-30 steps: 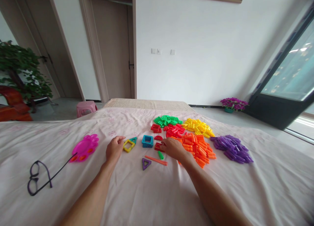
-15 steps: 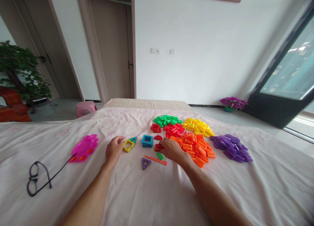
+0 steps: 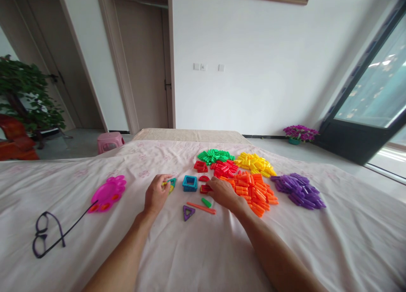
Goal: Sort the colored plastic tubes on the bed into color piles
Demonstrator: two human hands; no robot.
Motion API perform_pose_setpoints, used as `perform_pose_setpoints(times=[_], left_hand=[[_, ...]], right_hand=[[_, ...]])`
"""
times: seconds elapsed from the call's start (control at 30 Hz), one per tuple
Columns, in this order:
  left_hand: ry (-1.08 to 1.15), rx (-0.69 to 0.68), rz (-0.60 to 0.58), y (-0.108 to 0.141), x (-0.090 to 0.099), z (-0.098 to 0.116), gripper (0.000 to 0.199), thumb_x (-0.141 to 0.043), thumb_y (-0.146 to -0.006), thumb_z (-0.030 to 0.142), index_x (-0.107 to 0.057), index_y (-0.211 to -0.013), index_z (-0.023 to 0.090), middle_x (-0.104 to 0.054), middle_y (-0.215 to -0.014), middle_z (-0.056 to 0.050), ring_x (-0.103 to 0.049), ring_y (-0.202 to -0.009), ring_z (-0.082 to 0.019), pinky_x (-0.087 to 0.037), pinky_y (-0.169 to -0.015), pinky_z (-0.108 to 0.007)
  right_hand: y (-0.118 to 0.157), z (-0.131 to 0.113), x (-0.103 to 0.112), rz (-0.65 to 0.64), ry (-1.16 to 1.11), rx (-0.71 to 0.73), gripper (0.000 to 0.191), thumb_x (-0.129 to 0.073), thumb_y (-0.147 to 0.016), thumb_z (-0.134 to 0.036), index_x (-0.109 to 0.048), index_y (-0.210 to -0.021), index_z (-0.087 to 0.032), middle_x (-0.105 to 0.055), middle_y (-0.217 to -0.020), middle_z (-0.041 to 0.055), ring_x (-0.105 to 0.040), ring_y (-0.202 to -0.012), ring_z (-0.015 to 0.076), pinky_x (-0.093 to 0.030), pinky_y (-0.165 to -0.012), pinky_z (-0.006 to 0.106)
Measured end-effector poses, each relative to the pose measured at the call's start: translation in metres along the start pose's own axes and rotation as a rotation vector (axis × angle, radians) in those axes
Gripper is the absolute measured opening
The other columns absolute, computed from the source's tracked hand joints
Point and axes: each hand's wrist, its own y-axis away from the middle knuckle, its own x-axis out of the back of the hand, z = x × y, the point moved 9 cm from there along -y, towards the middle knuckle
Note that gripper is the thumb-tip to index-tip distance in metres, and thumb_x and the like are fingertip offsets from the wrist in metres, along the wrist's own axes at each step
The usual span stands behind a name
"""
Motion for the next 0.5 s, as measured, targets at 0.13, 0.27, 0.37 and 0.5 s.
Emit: perform_pose_setpoints(times=[0.13, 0.27, 0.37, 0.5], left_hand=[[0.034, -0.063, -0.036, 0.002, -0.005, 0.012, 0.022, -0.051, -0.087, 0.020, -0.068, -0.102, 0.022, -0.069, -0.103, -0.005, -0.066, -0.094, -0.017, -0.054, -0.084, -0.027], [0.059, -0.076, -0.038, 0.002, -0.005, 0.013, 0.023, -0.050, -0.088, 0.020, -0.069, -0.100, 0.021, -0.069, -0.102, -0.005, -0.066, -0.091, -0.016, -0.054, -0.081, -0.026], [0.081, -0.061, -0.040, 0.002, -0.004, 0.013, 0.022, -0.050, -0.088, 0.021, -0.069, -0.099, 0.021, -0.069, -0.103, -0.006, -0.066, -0.093, -0.017, -0.054, -0.082, -0.026], [0.191, 0.015, -0.067, 0.001, -0.005, 0.020, 0.021, -0.056, -0.087, 0.027, -0.070, -0.100, 0.021, -0.071, -0.107, -0.007, -0.067, -0.093, -0.018, -0.055, -0.082, -0.028]], right_hand=[[-0.001, 0.001, -0.002, 0.013, 0.021, -0.016, 0.026, -0.051, -0.096, -0.033, -0.066, -0.112, -0.018, -0.068, -0.111, 0.0122, -0.067, -0.097, 0.0263, -0.045, -0.076, 0.032], [0.000, 0.002, 0.004, 0.040, 0.021, -0.045, 0.024, -0.054, -0.095, -0.034, -0.064, -0.109, -0.017, -0.071, -0.105, 0.0123, -0.068, -0.095, 0.0261, -0.044, -0.074, 0.031], [0.003, 0.005, 0.014, 0.062, -0.001, -0.084, 0.020, -0.056, -0.094, -0.030, -0.064, -0.106, -0.017, -0.072, -0.101, 0.0114, -0.068, -0.090, 0.0238, -0.042, -0.070, 0.029], [0.007, -0.003, 0.035, 0.160, -0.194, -0.043, 0.015, -0.059, -0.091, -0.029, -0.066, -0.098, -0.018, -0.072, -0.096, 0.0072, -0.065, -0.085, 0.0190, -0.038, -0.065, 0.026]])
